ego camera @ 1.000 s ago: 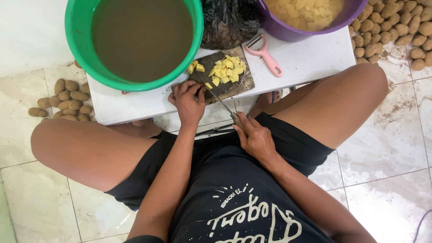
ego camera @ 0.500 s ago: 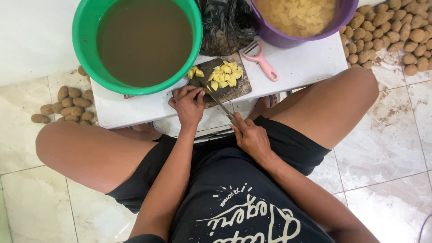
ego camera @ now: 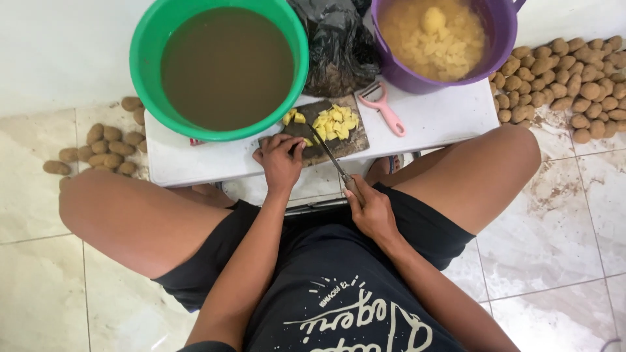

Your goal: Slicing peeled potatoes into small pieces using a knife on a wooden block.

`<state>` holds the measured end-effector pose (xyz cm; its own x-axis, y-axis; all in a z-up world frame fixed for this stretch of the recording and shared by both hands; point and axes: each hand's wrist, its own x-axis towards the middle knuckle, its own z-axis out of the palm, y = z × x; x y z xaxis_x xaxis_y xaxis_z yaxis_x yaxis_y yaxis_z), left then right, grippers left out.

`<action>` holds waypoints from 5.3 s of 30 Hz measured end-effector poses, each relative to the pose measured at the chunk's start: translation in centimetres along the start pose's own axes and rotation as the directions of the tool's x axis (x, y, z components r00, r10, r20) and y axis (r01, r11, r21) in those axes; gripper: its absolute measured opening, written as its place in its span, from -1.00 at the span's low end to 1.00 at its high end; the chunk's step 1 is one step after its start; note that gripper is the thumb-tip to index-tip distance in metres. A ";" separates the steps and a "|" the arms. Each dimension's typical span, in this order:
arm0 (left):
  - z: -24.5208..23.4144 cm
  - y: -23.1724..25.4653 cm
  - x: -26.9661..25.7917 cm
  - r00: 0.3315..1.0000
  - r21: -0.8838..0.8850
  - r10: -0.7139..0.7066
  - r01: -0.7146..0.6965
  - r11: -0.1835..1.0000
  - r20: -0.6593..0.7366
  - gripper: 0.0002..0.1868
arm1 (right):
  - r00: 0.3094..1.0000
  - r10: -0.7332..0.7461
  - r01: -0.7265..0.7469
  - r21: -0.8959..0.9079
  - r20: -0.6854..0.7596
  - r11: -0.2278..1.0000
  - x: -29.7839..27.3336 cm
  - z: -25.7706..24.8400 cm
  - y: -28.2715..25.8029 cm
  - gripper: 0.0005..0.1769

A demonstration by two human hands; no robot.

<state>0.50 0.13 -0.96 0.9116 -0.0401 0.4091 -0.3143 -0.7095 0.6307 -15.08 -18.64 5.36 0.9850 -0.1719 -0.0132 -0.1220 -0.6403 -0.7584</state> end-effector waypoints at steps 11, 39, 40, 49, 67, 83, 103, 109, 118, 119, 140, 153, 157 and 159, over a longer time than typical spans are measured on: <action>-1.2 1.4 0.5 1.000 -0.066 -0.014 0.015 0.998 0.019 -0.96 | 0.988 -0.141 0.132 -0.133 -0.058 0.982 -0.5 1.4 1.5 -0.45; -0.8 0.9 0.4 0.999 -0.079 -0.033 0.035 0.996 0.024 -0.92 | 0.988 -0.122 0.096 -0.245 -0.092 0.965 -0.8 1.4 1.9 -0.46; -1.1 1.1 0.3 0.999 -0.077 -0.037 0.038 0.996 0.022 -0.92 | 0.988 -0.125 0.100 -0.245 -0.088 0.964 -0.8 1.2 1.8 -0.46; -0.7 0.6 0.3 0.999 -0.061 -0.024 0.027 0.998 0.038 -0.97 | 0.991 -0.124 0.118 -0.095 -0.054 0.988 -0.6 1.1 1.0 -0.45; -0.5 0.3 0.2 0.998 -0.045 -0.041 0.043 0.998 0.036 -0.98 | 0.962 -0.260 0.218 -0.342 -0.084 0.914 -1.1 2.0 1.9 -0.44; -0.4 0.0 0.0 0.998 -0.029 -0.040 0.042 0.999 0.057 -0.96 | 0.950 -0.293 0.219 -0.437 -0.110 0.872 -0.9 3.1 3.1 -0.48; -1.2 1.4 0.5 1.000 -0.088 -0.017 0.017 0.996 0.008 -0.93 | 0.946 0.259 -0.289 0.141 0.195 0.947 1.7 -1.5 2.7 -0.41; -0.9 1.0 0.4 1.000 -0.037 -0.010 0.010 0.999 -0.006 -0.93 | 0.928 0.291 -0.327 0.134 0.234 0.935 1.9 -4.3 0.0 -0.39; -1.6 2.7 1.0 0.997 -0.086 0.017 -0.023 0.996 -0.069 -0.92 | 0.971 -0.202 0.121 -0.465 -0.127 0.877 -0.6 -3.1 2.4 -0.45; -1.8 3.6 1.5 0.997 -0.085 0.057 -0.062 0.995 -0.056 -0.82 | 0.958 -0.235 0.115 -0.535 -0.163 0.837 -0.5 -3.4 2.2 -0.47; -0.6 1.8 2.8 0.998 -0.091 0.002 -0.007 0.996 -0.064 -0.93 | 0.957 -0.148 0.000 -0.508 -0.251 0.861 -2.1 -5.8 3.2 -0.44; -1.1 0.9 0.5 0.996 0.039 -0.064 0.062 0.997 0.063 -0.89 | 0.979 -0.193 0.203 -0.405 0.067 0.891 -0.5 1.6 2.8 -0.49; -1.4 1.1 0.5 0.997 0.015 -0.052 0.051 0.999 0.057 -0.92 | 0.977 -0.201 0.210 -0.423 0.066 0.882 -0.1 1.8 3.7 -0.45; -1.1 0.7 0.5 0.996 0.018 -0.057 0.056 0.998 0.070 -0.91 | 0.978 -0.194 0.208 -0.385 0.074 0.899 0.0 1.9 3.8 -0.45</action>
<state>0.46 0.39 0.43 0.9445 -0.0485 0.3250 -0.2577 -0.7232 0.6408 -15.32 -19.67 1.24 0.9962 0.0115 0.0860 0.0478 -0.8996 -0.4342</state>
